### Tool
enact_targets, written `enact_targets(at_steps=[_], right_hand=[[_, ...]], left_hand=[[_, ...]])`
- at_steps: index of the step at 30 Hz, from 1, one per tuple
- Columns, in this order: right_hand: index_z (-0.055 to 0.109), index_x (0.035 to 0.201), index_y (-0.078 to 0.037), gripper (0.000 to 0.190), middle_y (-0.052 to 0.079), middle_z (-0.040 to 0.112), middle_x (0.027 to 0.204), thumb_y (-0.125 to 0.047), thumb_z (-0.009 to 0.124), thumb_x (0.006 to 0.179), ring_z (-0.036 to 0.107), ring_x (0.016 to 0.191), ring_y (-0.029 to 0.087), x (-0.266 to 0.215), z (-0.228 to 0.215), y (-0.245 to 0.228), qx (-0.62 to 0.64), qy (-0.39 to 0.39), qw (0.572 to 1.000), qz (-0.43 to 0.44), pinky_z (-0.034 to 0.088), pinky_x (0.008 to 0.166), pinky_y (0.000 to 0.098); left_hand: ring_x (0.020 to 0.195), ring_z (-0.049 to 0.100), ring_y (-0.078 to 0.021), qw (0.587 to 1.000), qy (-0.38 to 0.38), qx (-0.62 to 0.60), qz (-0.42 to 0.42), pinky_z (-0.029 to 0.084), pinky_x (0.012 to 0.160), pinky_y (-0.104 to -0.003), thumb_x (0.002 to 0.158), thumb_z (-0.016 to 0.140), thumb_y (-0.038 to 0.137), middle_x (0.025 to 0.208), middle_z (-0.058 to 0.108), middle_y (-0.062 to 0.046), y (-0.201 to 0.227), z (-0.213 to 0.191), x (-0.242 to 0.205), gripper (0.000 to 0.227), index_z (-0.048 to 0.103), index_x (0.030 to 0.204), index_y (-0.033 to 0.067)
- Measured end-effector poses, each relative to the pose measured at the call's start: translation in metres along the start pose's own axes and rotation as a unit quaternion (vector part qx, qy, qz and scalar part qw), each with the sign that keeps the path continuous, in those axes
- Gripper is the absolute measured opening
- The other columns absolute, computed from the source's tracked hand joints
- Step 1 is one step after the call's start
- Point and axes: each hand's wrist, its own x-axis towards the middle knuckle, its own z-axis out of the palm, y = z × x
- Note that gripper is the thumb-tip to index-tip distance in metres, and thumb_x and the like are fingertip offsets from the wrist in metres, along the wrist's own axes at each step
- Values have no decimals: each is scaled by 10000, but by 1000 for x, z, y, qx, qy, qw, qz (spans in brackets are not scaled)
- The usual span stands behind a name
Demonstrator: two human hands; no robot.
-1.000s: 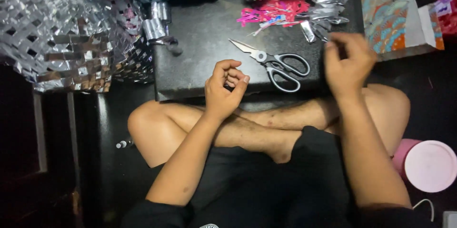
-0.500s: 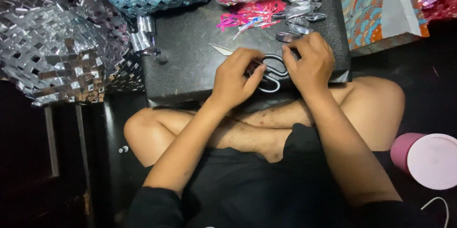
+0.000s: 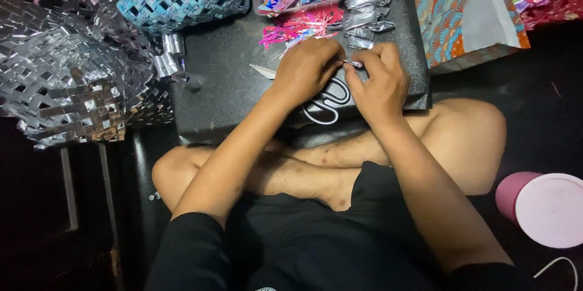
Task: The person uses shears to cut plastic detergent packaging into strips, سپس folds and arranges the strips by hand on a workspace.
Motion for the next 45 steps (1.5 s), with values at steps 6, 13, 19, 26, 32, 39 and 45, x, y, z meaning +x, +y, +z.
enact_targets(at_steps=[6,13,19,26,32,39,45], right_hand=[[734,995,-100,56,61,651,917,-134,776,1004,669,790,321,-6,-2,12,138,-21,990,-31,522,735,443],[751,998,-56,126,87,674,808,-160,821,988,667,732,287,-11,-16,3,257,-70,963,29,520,705,357],[715,942,-11,174,120,698,785,-74,617,1071,674,677,163,-1,-25,-24,382,-143,888,212,571,628,301],[750,1059,24,104,145,698,761,-33,690,997,670,619,163,8,-31,-65,321,-151,911,210,561,576,294],[748,1103,28,135,118,679,723,31,691,981,647,565,143,9,-20,-80,276,-114,931,211,525,567,256],[777,1081,-9,133,101,685,756,-81,687,1015,576,675,111,11,-14,-100,243,-130,948,161,501,628,286],[794,1061,12,213,150,710,874,-48,868,870,648,737,258,18,-20,-106,177,-132,975,-2,528,698,355]], left_hand=[[914,680,-369,996,61,-61,18,568,782,-484,977,637,222,903,659,-110,15,-1,-17,140,655,1089,140],[960,728,-347,977,75,-201,-9,588,851,-444,971,705,176,978,744,-95,26,-12,-36,182,694,1147,132],[1021,740,-283,951,128,-281,-1,595,893,-395,955,740,169,1054,752,-61,29,-32,-51,266,703,1219,175],[904,732,-280,923,179,-341,-15,591,824,-370,915,718,84,964,738,-81,19,-29,-74,185,746,1095,117],[795,714,-214,906,201,-368,-55,607,728,-313,812,807,103,900,735,-80,20,-27,-90,317,740,1122,115],[713,697,-162,883,266,-360,-140,582,659,-282,834,743,74,787,723,-31,23,-28,-94,205,754,1023,152],[682,690,-151,871,277,-363,-180,572,640,-270,872,678,51,743,727,-24,31,-33,-92,171,754,993,145]])
